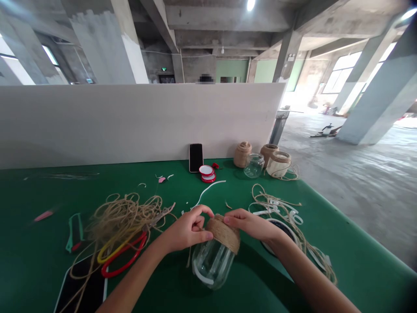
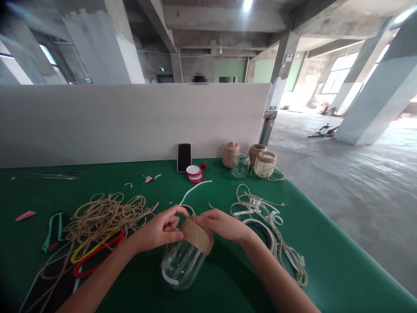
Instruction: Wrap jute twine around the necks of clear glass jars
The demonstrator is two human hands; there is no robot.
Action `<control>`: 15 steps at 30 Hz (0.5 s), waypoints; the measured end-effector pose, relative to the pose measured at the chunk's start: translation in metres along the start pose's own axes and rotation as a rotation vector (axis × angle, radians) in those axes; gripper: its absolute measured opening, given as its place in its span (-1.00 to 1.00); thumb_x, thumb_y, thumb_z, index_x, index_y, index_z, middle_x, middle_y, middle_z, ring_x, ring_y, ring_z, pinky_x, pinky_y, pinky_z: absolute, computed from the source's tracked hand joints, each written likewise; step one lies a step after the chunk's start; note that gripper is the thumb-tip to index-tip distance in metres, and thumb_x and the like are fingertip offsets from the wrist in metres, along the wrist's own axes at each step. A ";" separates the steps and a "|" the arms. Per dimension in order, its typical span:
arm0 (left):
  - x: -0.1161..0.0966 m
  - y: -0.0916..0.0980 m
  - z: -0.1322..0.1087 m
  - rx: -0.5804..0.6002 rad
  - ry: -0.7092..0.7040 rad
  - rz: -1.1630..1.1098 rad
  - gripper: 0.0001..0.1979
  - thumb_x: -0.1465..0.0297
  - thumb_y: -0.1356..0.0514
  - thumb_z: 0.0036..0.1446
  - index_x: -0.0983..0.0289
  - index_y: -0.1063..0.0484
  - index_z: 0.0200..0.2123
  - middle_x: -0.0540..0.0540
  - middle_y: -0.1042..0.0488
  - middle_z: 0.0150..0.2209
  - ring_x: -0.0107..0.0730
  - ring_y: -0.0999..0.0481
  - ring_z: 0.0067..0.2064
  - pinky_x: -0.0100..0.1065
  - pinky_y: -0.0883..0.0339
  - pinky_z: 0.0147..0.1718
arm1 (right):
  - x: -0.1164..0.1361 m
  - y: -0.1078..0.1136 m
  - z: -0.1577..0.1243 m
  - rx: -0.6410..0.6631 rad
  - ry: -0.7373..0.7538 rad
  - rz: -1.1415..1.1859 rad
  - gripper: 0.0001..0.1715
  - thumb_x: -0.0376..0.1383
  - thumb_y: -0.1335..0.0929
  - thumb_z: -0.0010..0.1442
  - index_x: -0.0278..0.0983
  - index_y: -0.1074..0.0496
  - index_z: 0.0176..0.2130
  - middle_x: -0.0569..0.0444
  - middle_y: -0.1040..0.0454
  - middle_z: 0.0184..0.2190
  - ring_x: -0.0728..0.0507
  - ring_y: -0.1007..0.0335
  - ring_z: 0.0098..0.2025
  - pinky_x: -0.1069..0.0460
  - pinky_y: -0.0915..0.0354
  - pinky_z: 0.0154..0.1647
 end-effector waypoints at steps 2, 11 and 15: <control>-0.001 0.001 -0.001 -0.002 -0.015 0.032 -0.67 0.33 -0.17 0.05 0.21 -0.22 -0.10 -0.15 0.03 -0.55 -0.53 -0.03 -0.52 -0.51 0.02 -0.51 | 0.000 0.001 0.000 0.008 0.006 -0.021 -0.49 0.04 -0.25 0.14 -0.33 -0.23 -0.54 0.21 -0.05 -0.57 0.03 0.10 -0.48 0.10 0.07 -0.49; 0.003 0.002 0.000 -0.089 -0.007 0.085 -0.84 0.30 -0.13 0.09 0.24 -0.30 -0.28 -0.14 0.02 -0.57 -0.52 -0.02 -0.53 -0.49 0.05 -0.53 | 0.002 0.002 0.000 0.039 0.028 -0.044 -0.46 0.06 -0.24 0.14 -0.32 -0.18 -0.56 0.22 0.00 -0.58 0.04 0.13 -0.50 0.10 0.09 -0.51; 0.004 0.000 0.000 -0.024 0.008 0.063 -0.82 0.27 -0.12 0.10 0.25 -0.25 -0.28 -0.15 -0.02 -0.58 -0.53 -0.04 -0.54 -0.49 0.06 -0.54 | 0.003 0.005 -0.002 0.071 0.043 0.030 -0.46 0.07 -0.26 0.13 -0.35 -0.24 -0.53 0.21 -0.06 -0.58 0.04 0.08 -0.50 0.11 0.06 -0.49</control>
Point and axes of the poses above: each hand's wrist, its own z-axis towards the middle knuckle, its own y-axis out of the back of the hand, x = y × z, the point moved 2 cm from there along z, towards the middle knuckle
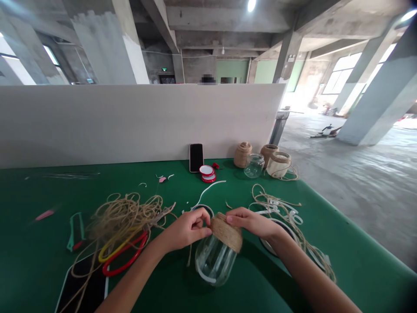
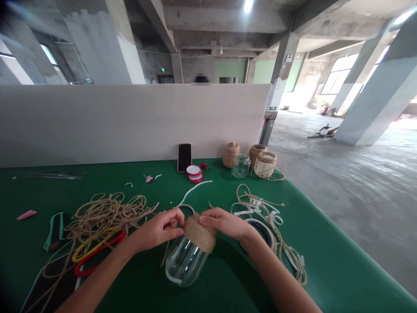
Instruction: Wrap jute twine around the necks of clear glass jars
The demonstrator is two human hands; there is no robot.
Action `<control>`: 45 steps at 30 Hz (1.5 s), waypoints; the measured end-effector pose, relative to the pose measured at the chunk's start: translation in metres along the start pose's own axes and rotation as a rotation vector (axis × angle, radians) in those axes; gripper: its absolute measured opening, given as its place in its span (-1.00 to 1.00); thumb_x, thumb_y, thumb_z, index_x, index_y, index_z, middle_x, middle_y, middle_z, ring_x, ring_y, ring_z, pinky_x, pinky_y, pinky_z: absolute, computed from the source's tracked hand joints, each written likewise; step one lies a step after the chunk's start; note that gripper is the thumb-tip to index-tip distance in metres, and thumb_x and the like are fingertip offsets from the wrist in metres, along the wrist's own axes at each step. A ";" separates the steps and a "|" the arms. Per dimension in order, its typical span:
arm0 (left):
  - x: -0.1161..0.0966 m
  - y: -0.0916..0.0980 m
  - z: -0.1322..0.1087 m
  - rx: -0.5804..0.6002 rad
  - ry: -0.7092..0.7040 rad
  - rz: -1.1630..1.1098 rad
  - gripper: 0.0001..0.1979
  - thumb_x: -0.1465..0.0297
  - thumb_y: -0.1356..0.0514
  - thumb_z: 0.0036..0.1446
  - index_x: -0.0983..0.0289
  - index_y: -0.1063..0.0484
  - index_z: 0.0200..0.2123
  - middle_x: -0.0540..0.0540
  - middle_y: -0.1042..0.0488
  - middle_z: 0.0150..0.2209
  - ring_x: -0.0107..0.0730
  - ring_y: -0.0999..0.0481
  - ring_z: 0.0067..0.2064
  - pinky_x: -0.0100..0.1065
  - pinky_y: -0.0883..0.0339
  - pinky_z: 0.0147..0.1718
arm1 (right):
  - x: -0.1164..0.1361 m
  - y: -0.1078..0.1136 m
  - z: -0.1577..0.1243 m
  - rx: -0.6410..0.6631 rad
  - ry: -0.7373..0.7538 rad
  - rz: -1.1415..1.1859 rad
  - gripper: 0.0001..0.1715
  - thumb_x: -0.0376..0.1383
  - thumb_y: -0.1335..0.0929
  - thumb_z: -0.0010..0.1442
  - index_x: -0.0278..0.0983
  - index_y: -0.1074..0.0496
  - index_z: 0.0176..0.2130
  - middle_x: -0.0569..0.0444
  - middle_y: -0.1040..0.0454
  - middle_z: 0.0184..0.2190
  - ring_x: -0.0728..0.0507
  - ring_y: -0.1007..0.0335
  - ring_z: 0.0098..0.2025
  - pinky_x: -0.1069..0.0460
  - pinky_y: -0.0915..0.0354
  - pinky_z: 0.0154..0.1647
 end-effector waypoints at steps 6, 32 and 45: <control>0.001 0.001 -0.001 0.077 -0.029 -0.103 -0.49 0.24 -0.11 0.13 0.21 -0.03 0.11 -0.13 -0.05 -0.56 -0.51 -0.07 -0.53 -0.47 0.03 -0.52 | 0.001 0.001 -0.003 0.108 0.031 -0.009 -0.47 0.06 -0.26 0.14 -0.36 -0.23 -0.50 0.20 -0.04 -0.55 0.04 0.07 -0.48 0.12 0.04 -0.49; -0.022 -0.007 -0.011 -0.011 0.094 0.168 -0.58 0.17 -0.22 -0.03 0.20 -0.26 -0.11 -0.15 -0.04 -0.60 -0.51 -0.08 -0.56 -0.49 0.15 -0.62 | 0.000 -0.016 0.004 -0.096 -0.119 -0.014 -0.49 0.01 -0.26 0.14 -0.37 -0.34 -0.54 0.21 -0.03 -0.61 0.05 0.14 -0.53 0.11 0.10 -0.56; -0.024 0.007 -0.015 -0.005 -0.023 0.265 -0.73 0.35 -0.13 0.07 0.14 -0.30 -0.11 -0.14 -0.07 -0.55 -0.52 -0.10 -0.52 -0.50 0.01 -0.51 | 0.001 -0.013 0.002 0.001 -0.088 -0.038 -0.49 0.02 -0.24 0.17 -0.39 -0.37 -0.43 0.17 -0.12 -0.54 0.03 0.04 -0.46 0.11 0.01 -0.46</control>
Point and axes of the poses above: each hand's wrist, its own z-axis towards the middle knuckle, its own y-axis out of the back of the hand, x = y × z, the point moved 2 cm from there along z, towards the middle knuckle
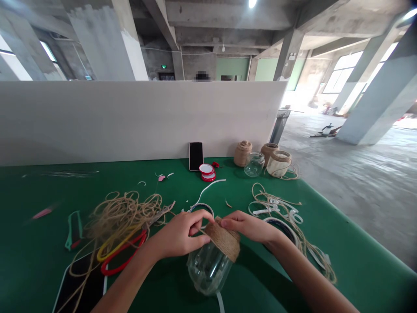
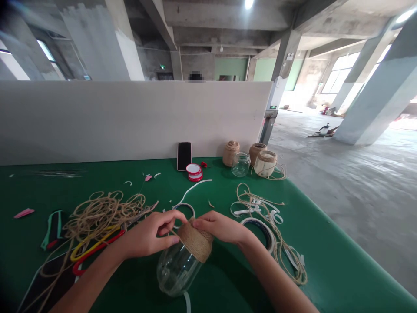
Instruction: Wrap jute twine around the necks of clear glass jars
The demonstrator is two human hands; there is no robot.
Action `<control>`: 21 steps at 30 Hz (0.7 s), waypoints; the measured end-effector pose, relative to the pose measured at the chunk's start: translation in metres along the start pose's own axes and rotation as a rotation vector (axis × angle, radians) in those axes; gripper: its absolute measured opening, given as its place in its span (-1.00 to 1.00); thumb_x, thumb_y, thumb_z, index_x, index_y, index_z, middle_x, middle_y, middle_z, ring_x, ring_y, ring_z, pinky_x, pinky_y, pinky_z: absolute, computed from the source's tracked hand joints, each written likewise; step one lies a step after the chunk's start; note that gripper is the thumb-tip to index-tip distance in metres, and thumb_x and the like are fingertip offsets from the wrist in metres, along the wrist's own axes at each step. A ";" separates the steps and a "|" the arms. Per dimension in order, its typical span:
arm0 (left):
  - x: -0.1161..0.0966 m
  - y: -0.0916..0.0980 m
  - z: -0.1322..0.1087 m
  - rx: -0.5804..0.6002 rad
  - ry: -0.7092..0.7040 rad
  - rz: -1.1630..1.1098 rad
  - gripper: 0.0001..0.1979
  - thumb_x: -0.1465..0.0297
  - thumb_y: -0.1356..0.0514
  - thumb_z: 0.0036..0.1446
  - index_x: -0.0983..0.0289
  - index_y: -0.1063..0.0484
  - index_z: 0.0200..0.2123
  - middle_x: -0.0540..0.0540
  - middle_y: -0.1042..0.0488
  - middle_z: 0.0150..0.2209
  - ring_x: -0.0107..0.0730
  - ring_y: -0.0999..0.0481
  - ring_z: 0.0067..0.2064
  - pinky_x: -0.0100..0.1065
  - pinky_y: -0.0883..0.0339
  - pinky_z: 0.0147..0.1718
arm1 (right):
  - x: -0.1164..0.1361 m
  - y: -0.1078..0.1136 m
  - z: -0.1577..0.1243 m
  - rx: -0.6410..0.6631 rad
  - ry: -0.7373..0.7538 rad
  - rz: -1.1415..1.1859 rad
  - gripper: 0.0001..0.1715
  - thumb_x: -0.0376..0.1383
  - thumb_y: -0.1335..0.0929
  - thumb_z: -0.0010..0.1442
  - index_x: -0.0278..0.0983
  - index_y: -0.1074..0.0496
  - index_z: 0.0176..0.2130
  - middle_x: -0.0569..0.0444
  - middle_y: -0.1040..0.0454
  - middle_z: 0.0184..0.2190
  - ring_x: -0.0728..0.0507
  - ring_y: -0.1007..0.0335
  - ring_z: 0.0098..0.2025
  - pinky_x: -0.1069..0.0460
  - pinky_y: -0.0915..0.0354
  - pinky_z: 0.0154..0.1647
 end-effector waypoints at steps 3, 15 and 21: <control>0.009 0.000 0.002 0.001 0.003 -0.031 -0.75 0.33 -0.13 0.09 0.16 -0.30 -0.12 -0.14 -0.03 -0.57 -0.52 -0.08 -0.53 -0.50 0.03 -0.53 | 0.000 0.002 -0.001 0.001 -0.002 -0.023 -0.49 0.02 -0.23 0.17 -0.38 -0.33 -0.46 0.18 -0.09 -0.54 0.03 0.06 -0.47 0.11 0.03 -0.47; 0.036 -0.001 0.014 0.056 -0.010 -0.156 -0.60 0.19 -0.18 0.07 0.22 -0.28 -0.04 -0.14 -0.03 -0.55 -0.54 -0.04 -0.52 -0.52 0.06 -0.54 | 0.012 0.006 -0.009 0.171 0.135 -0.165 -0.50 -0.04 -0.20 0.23 -0.31 -0.09 -0.57 0.20 0.00 -0.55 0.04 0.07 -0.47 0.09 0.03 -0.46; 0.039 -0.003 0.016 0.085 -0.002 -0.189 -0.63 0.21 -0.16 0.10 0.25 -0.32 -0.05 -0.14 0.00 -0.56 -0.54 -0.02 -0.53 -0.52 0.09 -0.56 | 0.020 0.010 -0.013 0.209 0.207 -0.267 -0.52 -0.07 -0.19 0.25 -0.30 -0.08 -0.57 0.18 -0.05 -0.54 0.00 -0.01 -0.41 0.08 -0.05 -0.37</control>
Point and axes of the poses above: each hand's wrist, its own z-axis towards the middle knuckle, its own y-axis out of the back of the hand, x = y × z, the point moved 2 cm from there along z, towards the middle knuckle
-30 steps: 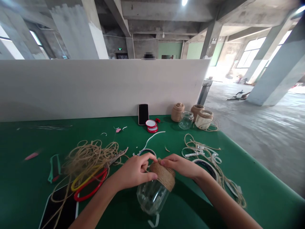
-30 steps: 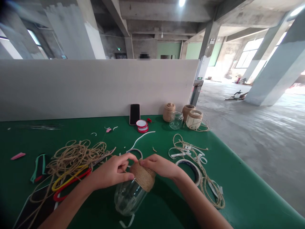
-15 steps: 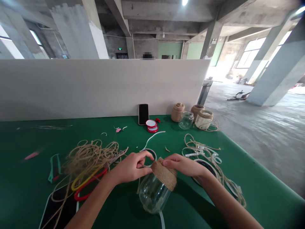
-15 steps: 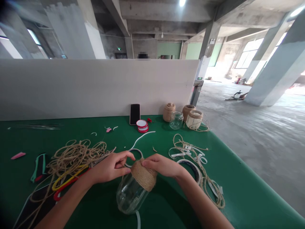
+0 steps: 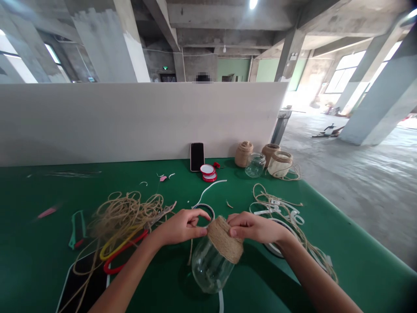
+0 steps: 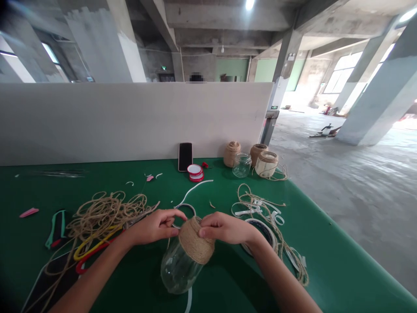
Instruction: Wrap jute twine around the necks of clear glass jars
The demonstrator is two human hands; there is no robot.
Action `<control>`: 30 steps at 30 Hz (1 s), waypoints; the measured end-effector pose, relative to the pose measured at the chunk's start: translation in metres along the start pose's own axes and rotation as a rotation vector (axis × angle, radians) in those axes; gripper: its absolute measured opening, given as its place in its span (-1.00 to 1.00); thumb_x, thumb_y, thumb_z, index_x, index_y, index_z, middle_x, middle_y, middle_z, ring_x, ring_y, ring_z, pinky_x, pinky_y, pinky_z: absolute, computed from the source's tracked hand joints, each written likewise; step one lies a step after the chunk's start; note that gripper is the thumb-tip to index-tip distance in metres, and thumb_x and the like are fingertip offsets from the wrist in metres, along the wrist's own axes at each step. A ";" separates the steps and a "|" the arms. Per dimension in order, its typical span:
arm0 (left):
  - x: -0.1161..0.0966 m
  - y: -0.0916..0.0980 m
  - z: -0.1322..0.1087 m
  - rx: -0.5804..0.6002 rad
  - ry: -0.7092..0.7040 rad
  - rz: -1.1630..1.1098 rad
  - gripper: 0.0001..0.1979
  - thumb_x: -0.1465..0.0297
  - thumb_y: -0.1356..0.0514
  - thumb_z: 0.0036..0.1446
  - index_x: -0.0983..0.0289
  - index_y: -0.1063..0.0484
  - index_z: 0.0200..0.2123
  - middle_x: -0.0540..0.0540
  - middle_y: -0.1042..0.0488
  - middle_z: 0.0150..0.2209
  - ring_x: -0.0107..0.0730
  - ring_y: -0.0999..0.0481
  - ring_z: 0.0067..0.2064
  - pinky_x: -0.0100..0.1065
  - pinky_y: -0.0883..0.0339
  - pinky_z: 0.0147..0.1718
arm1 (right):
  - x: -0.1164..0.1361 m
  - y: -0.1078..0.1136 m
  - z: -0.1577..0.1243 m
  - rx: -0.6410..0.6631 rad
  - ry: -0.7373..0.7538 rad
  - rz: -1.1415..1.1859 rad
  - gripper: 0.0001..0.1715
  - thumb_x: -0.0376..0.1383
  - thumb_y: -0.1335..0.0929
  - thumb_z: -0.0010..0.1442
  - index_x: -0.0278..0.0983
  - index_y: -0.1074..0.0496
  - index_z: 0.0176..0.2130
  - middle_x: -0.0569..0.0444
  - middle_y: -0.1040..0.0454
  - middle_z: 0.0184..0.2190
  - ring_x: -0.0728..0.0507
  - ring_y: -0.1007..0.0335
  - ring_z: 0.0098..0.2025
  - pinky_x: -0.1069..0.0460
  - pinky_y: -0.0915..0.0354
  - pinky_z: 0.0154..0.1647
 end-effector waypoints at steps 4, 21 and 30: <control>-0.007 0.005 -0.004 -0.016 0.019 0.022 -0.65 0.22 -0.18 0.08 0.25 -0.35 -0.10 -0.15 0.05 -0.59 -0.55 0.02 -0.56 -0.51 0.12 -0.57 | 0.000 0.001 0.000 0.001 0.007 -0.033 -0.50 -0.05 -0.18 0.25 -0.30 -0.07 -0.57 0.17 -0.08 -0.53 -0.01 -0.04 -0.40 0.07 -0.08 -0.34; 0.001 -0.008 0.002 0.052 -0.015 -0.036 -0.51 0.14 -0.14 0.08 0.34 -0.38 -0.01 -0.09 -0.01 -0.57 -0.54 0.00 -0.53 -0.49 0.15 -0.58 | 0.002 0.003 -0.004 0.032 -0.036 -0.144 -0.52 -0.04 -0.15 0.26 -0.31 -0.17 -0.53 0.21 -0.17 -0.52 0.02 -0.15 -0.42 -0.15 0.17 0.15; -0.024 -0.020 -0.002 -0.073 -0.044 0.103 -0.62 0.19 -0.18 0.04 0.29 -0.43 -0.12 -0.10 -0.06 -0.59 -0.54 -0.05 -0.56 -0.50 0.11 -0.60 | -0.009 0.000 -0.005 -0.271 -0.334 0.094 -0.34 0.16 -0.14 0.14 -0.34 -0.37 -0.48 0.11 -0.27 -0.53 -0.04 -0.13 -0.44 0.05 -0.13 -0.34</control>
Point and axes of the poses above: each hand's wrist, its own z-axis towards the middle knuckle, its own y-axis out of the back of the hand, x = y × z, the point moved 2 cm from there along z, towards the middle knuckle
